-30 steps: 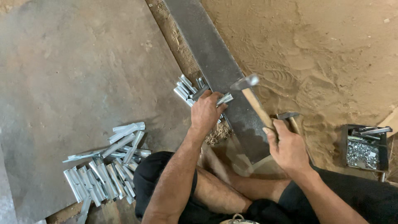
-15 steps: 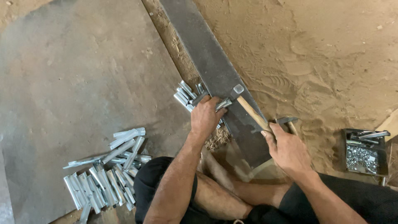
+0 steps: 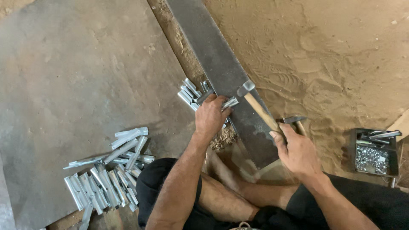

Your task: The person sits on the floor and repeatedly hammers small metal rods placed on a metal beam. They pick up each rod, position it, strike it with a hammer, and then place it aside. The process is repeated for multiple rods.

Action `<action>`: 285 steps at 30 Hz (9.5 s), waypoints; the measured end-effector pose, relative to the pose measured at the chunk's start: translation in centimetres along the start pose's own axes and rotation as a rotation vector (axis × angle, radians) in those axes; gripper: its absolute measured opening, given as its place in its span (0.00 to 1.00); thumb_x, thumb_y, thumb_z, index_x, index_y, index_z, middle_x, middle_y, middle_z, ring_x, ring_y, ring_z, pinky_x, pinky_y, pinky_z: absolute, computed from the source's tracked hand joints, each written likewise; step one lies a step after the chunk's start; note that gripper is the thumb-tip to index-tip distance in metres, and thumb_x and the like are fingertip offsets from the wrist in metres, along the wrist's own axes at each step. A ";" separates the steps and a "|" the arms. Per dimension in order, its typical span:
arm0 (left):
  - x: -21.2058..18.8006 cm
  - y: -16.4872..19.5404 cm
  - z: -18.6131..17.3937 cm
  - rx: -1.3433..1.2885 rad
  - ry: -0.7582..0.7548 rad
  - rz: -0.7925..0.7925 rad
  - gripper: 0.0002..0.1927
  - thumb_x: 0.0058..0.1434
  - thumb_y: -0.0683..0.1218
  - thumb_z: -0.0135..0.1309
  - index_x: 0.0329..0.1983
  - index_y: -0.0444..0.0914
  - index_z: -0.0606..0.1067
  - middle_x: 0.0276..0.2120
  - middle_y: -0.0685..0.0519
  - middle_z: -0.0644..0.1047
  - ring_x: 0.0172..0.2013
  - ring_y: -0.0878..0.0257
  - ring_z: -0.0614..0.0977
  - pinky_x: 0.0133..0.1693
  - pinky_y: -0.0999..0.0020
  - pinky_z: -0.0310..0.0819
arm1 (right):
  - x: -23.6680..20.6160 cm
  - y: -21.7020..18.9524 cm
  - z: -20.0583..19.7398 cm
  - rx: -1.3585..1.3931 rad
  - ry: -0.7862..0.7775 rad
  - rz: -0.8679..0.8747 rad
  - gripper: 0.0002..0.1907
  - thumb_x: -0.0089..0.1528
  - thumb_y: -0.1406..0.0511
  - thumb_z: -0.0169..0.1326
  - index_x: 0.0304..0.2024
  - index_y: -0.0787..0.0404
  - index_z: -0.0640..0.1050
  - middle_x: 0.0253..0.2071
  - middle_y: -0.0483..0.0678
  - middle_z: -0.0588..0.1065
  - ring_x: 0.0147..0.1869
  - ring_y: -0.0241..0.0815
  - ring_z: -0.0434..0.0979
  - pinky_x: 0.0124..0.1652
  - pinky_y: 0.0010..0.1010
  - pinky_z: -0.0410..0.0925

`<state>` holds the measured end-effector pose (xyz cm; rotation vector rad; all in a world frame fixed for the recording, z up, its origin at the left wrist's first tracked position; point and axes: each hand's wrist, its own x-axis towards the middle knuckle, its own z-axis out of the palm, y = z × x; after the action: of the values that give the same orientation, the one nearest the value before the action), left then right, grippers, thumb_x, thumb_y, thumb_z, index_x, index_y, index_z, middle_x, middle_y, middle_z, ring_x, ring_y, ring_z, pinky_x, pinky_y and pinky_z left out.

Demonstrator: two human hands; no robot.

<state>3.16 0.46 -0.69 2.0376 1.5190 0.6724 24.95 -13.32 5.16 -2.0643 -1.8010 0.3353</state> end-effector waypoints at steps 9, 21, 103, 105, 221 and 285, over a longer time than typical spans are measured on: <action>0.6 -0.1 0.2 0.059 -0.038 -0.017 0.18 0.52 0.48 0.69 0.47 0.43 0.82 0.42 0.49 0.80 0.38 0.53 0.84 0.40 0.53 0.81 | 0.0 0.6 0.5 0.064 -0.186 0.196 0.19 0.66 0.54 0.51 0.52 0.59 0.77 0.22 0.61 0.77 0.26 0.59 0.78 0.28 0.45 0.67; 0.4 -0.1 0.1 0.022 -0.014 -0.039 0.18 0.52 0.51 0.68 0.45 0.43 0.82 0.40 0.49 0.79 0.39 0.48 0.83 0.40 0.51 0.78 | -1.3 0.7 0.6 0.434 0.246 -0.051 0.16 0.71 0.57 0.47 0.43 0.66 0.73 0.22 0.53 0.72 0.22 0.47 0.74 0.27 0.37 0.66; -3.5 -6.4 -4.3 -1.393 0.214 -0.518 0.17 0.71 0.49 0.45 0.55 0.33 0.72 0.35 0.48 0.81 0.31 0.60 0.82 0.33 0.63 0.81 | 3.7 -7.3 2.8 0.820 -0.170 -0.001 0.08 0.68 0.65 0.56 0.42 0.65 0.80 0.23 0.36 0.64 0.28 0.28 0.57 0.26 0.27 0.55; -2.4 -7.5 -4.2 -1.428 0.440 -0.515 0.15 0.71 0.49 0.43 0.54 0.36 0.71 0.32 0.50 0.78 0.28 0.61 0.79 0.30 0.64 0.78 | 3.5 -7.4 2.9 0.715 -0.110 -0.133 0.08 0.69 0.65 0.56 0.43 0.66 0.80 0.24 0.37 0.65 0.30 0.28 0.59 0.28 0.27 0.58; -0.6 1.0 -1.9 0.039 -0.216 -0.272 0.27 0.70 0.53 0.56 0.69 0.44 0.66 0.42 0.48 0.82 0.36 0.53 0.86 0.39 0.58 0.84 | -5.1 6.8 2.2 0.919 -0.548 0.608 0.27 0.75 0.49 0.42 0.34 0.66 0.69 0.19 0.45 0.61 0.20 0.44 0.62 0.20 0.39 0.60; -2.4 -0.4 -0.7 -0.059 0.011 0.024 0.16 0.53 0.48 0.67 0.44 0.44 0.80 0.41 0.52 0.82 0.39 0.48 0.84 0.39 0.52 0.78 | -4.0 3.3 -2.3 0.469 -0.402 0.249 0.16 0.64 0.57 0.55 0.43 0.66 0.77 0.26 0.58 0.74 0.26 0.54 0.73 0.28 0.41 0.66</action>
<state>1.79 -1.63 -0.65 2.0142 1.4653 0.7309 28.28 -17.90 5.59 -1.9636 -1.4645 1.1928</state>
